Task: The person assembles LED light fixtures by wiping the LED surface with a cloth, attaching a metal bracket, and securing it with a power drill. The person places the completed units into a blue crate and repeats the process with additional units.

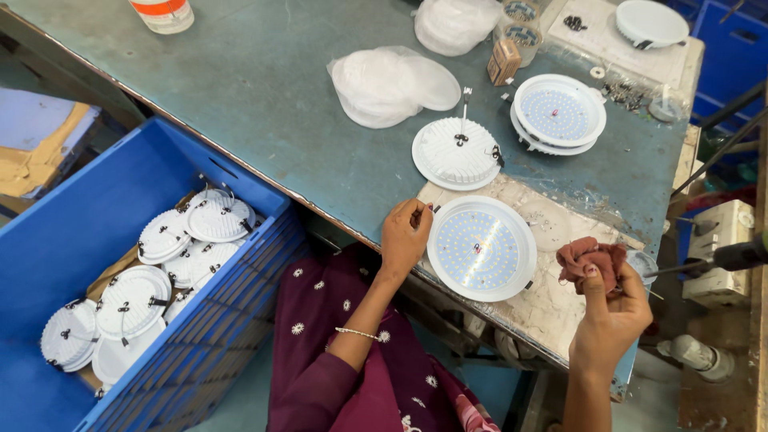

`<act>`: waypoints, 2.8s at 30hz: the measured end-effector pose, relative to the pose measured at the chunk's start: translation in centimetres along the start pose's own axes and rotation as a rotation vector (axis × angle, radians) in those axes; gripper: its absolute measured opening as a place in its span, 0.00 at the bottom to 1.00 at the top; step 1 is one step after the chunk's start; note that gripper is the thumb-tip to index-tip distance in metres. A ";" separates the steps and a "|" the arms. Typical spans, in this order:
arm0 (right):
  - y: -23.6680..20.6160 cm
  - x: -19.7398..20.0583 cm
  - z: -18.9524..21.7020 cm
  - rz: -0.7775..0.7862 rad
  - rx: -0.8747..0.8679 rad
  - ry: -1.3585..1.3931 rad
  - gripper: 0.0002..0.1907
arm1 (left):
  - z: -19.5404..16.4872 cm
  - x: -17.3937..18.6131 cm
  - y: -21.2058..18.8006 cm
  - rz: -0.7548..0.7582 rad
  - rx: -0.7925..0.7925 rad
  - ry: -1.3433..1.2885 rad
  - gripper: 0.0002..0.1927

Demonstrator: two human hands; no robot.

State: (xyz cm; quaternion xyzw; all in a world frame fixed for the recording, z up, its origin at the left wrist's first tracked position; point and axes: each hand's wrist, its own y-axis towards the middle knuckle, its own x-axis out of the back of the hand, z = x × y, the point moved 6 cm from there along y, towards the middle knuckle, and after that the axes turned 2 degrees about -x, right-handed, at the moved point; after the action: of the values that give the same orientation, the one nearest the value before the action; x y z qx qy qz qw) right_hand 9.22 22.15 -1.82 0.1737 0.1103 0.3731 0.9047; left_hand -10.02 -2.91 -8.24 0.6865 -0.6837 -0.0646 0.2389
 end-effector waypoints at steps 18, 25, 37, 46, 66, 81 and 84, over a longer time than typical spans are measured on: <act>4.7 -0.6 3.7 0.099 0.111 -0.081 0.22 | -1.8 0.6 -1.2 -0.017 0.006 -0.042 0.11; 15.9 -13.4 3.2 0.166 0.462 -0.354 0.17 | -2.7 1.1 -0.6 -0.007 -0.015 -0.037 0.09; 15.9 -33.4 5.0 0.547 0.693 -0.910 0.17 | -2.9 3.0 1.1 0.042 0.041 -0.046 0.11; 15.1 -39.5 2.5 0.582 0.719 -1.239 0.09 | -1.9 3.8 2.2 0.067 0.046 -0.113 0.12; 5.6 1.4 1.0 0.296 -0.043 -0.304 0.12 | -5.6 0.6 3.4 0.218 -0.102 -0.401 0.15; 3.9 5.2 -1.1 0.456 -0.040 -0.410 0.21 | -17.5 -4.7 -0.2 0.729 -0.393 -0.294 0.14; 5.3 10.5 -1.5 0.474 0.055 -0.279 0.15 | -16.3 -4.7 0.9 0.643 -0.309 -0.285 0.21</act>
State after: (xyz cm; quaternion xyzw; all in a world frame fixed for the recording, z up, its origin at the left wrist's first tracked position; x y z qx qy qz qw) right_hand 12.67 33.56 -1.84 0.2690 -0.0491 0.5437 0.7935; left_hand -4.32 5.57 5.34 0.3772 -0.8726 -0.1833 0.2503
